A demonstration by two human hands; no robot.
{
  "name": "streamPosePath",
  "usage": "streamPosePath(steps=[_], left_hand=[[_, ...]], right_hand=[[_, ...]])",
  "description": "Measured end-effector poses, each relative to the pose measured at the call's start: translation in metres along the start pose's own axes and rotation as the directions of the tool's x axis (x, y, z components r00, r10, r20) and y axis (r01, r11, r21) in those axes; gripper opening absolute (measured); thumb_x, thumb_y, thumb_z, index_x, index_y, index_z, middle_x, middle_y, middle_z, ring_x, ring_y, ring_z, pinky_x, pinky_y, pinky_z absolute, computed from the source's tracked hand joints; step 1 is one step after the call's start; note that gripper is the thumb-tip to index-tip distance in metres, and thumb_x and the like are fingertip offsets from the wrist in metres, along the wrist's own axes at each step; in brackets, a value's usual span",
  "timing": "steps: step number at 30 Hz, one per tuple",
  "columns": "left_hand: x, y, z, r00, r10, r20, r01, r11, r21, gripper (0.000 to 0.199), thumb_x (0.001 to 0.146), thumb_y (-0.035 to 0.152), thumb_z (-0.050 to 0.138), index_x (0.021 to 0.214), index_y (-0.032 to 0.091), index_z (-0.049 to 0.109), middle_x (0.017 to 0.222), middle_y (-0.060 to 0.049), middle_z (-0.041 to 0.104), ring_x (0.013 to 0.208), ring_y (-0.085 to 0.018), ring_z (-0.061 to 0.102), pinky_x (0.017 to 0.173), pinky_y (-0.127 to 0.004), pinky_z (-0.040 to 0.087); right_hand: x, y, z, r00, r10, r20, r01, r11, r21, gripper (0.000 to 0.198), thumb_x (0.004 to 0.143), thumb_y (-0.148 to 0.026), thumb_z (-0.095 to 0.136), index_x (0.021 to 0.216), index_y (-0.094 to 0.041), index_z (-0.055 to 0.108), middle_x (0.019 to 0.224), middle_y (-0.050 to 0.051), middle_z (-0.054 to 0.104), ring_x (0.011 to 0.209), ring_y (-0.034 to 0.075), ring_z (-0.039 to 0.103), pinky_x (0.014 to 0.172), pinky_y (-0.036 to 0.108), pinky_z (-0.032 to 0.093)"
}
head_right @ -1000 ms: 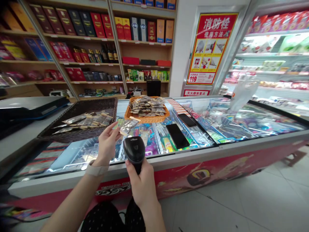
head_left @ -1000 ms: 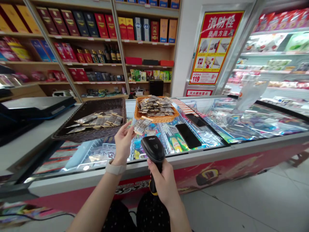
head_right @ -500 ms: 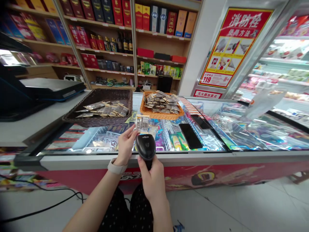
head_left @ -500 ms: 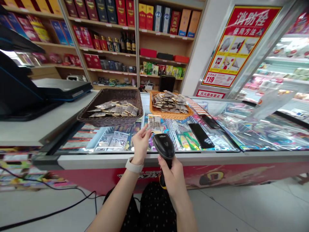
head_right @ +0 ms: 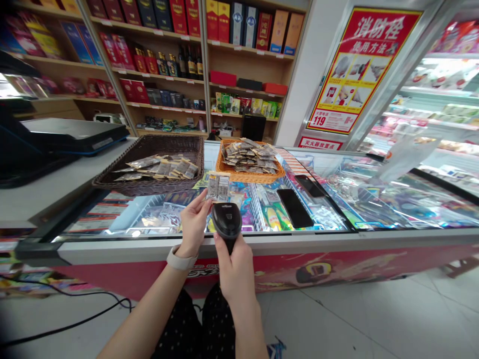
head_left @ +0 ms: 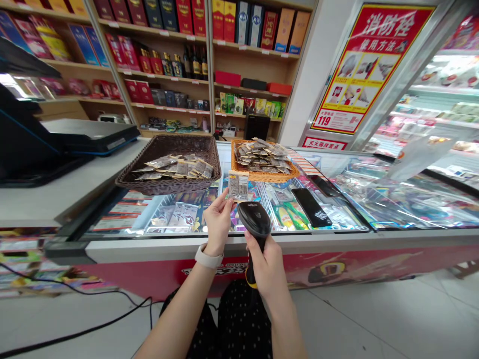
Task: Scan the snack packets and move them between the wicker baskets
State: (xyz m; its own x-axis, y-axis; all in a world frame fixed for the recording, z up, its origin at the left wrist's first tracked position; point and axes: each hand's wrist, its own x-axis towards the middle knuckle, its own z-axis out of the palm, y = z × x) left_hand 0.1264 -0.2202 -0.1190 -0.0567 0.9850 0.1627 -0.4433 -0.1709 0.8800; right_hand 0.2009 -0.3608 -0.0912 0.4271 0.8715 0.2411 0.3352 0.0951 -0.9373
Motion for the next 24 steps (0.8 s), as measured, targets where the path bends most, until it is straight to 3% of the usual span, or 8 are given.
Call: streamPosePath(steps=[9,14,17,21,24], left_hand=[[-0.001,0.0,0.001,1.0,0.002,0.004,-0.002,1.0,0.018,0.064,0.072,0.041,0.087,0.129,0.017,0.074,0.096,-0.011,0.081,0.088,-0.021,0.076,0.091,-0.035,0.061],[0.0,0.007,-0.003,0.988,0.09,-0.124,-0.092,0.996,-0.01,0.058,0.074,0.039,0.085,0.128,0.02,0.075,0.101,-0.008,0.08,0.087,-0.019,0.076,0.088,-0.033,0.062],[0.014,0.033,-0.013,0.957,0.198,-0.212,-0.198,0.98,0.021,0.053,0.074,0.034,0.084,0.125,0.02,0.076,0.099,-0.006,0.08,0.081,-0.015,0.075,0.086,-0.031,0.063],[0.058,0.09,-0.038,0.901,0.344,-0.264,-0.324,0.939,0.115,0.053,0.073,0.026,0.083,0.124,0.017,0.074,0.092,-0.004,0.079,0.081,-0.014,0.074,0.088,-0.031,0.062],[0.095,0.129,-0.067,0.916,0.33,-0.227,-0.257,0.92,0.297,0.056,0.075,0.02,0.079,0.13,0.014,0.069,0.084,-0.004,0.077,0.076,-0.016,0.074,0.084,-0.033,0.062]], right_hand=[[0.001,0.001,0.001,1.0,-0.008,-0.016,0.007,1.0,-0.009,0.044,0.098,-0.052,0.054,0.116,-0.017,0.075,0.089,0.01,0.078,0.084,0.03,0.073,0.076,0.035,0.053],[0.003,-0.005,0.005,1.0,-0.001,0.006,0.001,0.999,0.051,0.043,0.096,-0.051,0.058,0.112,-0.016,0.075,0.082,0.008,0.076,0.078,0.027,0.07,0.073,0.033,0.051],[0.004,-0.011,0.011,0.999,-0.019,0.05,0.013,0.994,0.106,0.041,0.097,-0.052,0.058,0.105,-0.015,0.075,0.074,0.005,0.073,0.071,0.024,0.067,0.065,0.03,0.049],[0.004,-0.027,0.021,0.989,-0.052,0.136,0.026,0.983,0.183,0.038,0.097,-0.049,0.059,0.105,-0.015,0.074,0.078,0.005,0.074,0.075,0.023,0.067,0.066,0.029,0.047],[0.0,-0.04,0.027,0.969,-0.101,0.224,0.052,0.975,0.214,0.032,0.098,-0.043,0.059,0.107,-0.016,0.073,0.09,0.006,0.076,0.084,0.024,0.069,0.075,0.029,0.047]])
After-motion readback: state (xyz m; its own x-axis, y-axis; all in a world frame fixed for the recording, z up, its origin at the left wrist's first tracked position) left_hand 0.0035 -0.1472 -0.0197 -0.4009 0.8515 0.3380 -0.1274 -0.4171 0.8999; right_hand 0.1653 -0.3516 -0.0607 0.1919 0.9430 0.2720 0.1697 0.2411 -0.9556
